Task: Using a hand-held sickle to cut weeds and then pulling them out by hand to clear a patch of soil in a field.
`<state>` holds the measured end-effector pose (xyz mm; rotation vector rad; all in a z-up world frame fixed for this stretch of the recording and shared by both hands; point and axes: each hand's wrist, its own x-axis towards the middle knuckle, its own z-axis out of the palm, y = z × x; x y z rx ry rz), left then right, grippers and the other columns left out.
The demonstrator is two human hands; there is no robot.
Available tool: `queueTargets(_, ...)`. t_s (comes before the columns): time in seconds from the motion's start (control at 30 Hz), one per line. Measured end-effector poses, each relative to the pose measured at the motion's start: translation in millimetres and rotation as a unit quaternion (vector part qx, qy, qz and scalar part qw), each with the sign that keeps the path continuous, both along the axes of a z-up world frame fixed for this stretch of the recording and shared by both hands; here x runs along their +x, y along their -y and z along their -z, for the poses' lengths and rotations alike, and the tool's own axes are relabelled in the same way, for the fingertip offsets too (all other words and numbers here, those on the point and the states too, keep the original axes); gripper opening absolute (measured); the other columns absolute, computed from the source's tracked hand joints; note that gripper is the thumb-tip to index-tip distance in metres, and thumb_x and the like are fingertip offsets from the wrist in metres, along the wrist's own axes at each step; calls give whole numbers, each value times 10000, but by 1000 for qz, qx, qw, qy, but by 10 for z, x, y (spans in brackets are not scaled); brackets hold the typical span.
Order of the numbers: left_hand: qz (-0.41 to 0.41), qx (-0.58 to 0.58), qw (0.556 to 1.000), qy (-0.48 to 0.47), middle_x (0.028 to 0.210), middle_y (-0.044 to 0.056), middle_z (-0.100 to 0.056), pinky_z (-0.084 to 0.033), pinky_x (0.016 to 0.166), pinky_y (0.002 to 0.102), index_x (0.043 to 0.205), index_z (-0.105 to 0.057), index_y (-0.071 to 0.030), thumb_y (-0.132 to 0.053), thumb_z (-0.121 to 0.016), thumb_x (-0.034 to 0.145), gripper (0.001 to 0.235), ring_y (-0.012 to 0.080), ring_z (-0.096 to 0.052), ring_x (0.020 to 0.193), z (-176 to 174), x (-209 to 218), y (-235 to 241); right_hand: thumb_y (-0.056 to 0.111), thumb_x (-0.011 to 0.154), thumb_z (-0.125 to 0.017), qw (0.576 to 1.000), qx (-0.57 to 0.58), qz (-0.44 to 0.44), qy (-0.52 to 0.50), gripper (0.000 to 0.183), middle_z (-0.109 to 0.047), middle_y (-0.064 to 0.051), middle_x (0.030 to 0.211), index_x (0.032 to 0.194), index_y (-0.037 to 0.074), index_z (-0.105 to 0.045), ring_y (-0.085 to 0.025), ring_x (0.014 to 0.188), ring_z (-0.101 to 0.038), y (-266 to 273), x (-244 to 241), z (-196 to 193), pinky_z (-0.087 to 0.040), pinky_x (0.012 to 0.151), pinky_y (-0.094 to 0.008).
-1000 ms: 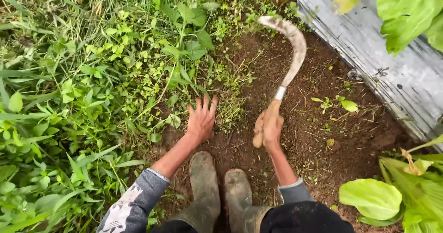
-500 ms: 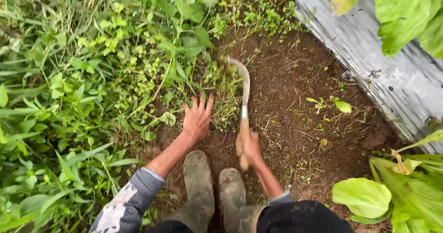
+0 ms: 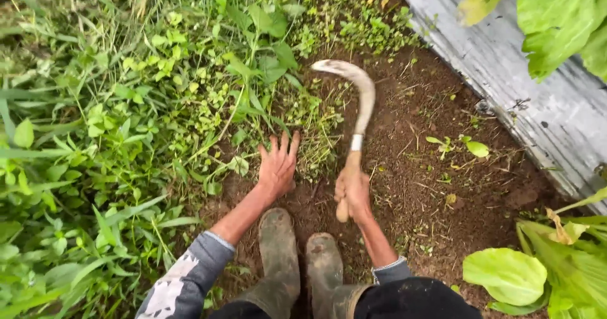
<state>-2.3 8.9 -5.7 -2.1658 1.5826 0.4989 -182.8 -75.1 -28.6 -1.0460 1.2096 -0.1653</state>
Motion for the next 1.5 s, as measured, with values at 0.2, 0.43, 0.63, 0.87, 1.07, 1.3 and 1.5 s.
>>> queueTargets(0.2, -11, 15, 1000, -10, 1593, 239, -304, -391, 1059, 630, 1624, -15, -53, -241, -702, 695, 1170, 378, -387, 1414, -60, -45, 44, 609, 1096, -232, 996, 12, -81, -27, 649, -384, 82, 477, 708, 151, -477, -59, 332, -367, -167, 34, -475, -319, 293, -205)
queueTargets(0.43, -26, -5, 1000, -12, 1617, 252, -252, -324, 1100, 661, 1627, -40, -70, -216, -699, 681, 1163, 378, -336, 1448, 144, -109, -9, 572, 1087, -319, 995, 13, 54, 83, 560, -423, 28, 488, 748, 157, -483, -117, 379, -454, 245, -159, 59, -422, 345, -272)
queueTargets(0.63, -24, -48, 998, 25, 1624, 251, -232, -241, 1152, 651, 1619, -22, -48, -247, -729, 663, 1205, 369, -282, 1473, -53, -66, -18, 607, 1085, -335, 995, 29, -100, -1, 639, -496, 18, 480, 727, 125, -552, -115, 350, -471, -333, -397, -47, -414, 323, -252)
queueTargets(0.87, 90, -71, 993, 17, 1671, 272, -41, -208, 1173, 655, 1640, -18, -116, -163, -864, 573, 1362, 420, -107, 1544, -111, 256, 511, 557, 1121, -247, 990, -98, 105, -1, 627, -503, 3, 450, 705, 171, -515, -114, 322, -473, -78, -647, 126, -438, 316, -249)
queueTargets(1.07, 63, -13, 991, -118, 1563, 307, -259, -421, 1084, 598, 1555, -175, -117, -211, -892, 483, 1294, 427, -330, 1461, 369, 154, 525, 589, 1102, -280, 999, -43, 25, -19, 637, -490, 24, 446, 676, 176, -512, -97, 318, -456, -137, -668, -51, -429, 310, -241)
queueTargets(1.3, 88, -40, 993, -62, 1461, 225, -435, -410, 1089, 588, 1508, -285, -110, -252, -907, 639, 1077, 340, -481, 1359, 51, -186, 170, 676, 1075, -274, 979, -45, 193, 40, 606, -469, 62, 487, 771, 201, -494, -84, 356, -464, 19, -654, 43, -450, 325, -235)
queueTargets(1.5, 36, -76, 993, -84, 1433, 227, -453, -405, 1093, 594, 1480, -306, -133, -213, -918, 656, 1030, 330, -506, 1338, -48, -208, 31, 568, 1080, -330, 1000, 15, 1, 6, 609, -497, 28, 462, 690, 135, -508, -94, 349, -473, -354, -823, 90, -452, 337, -259)
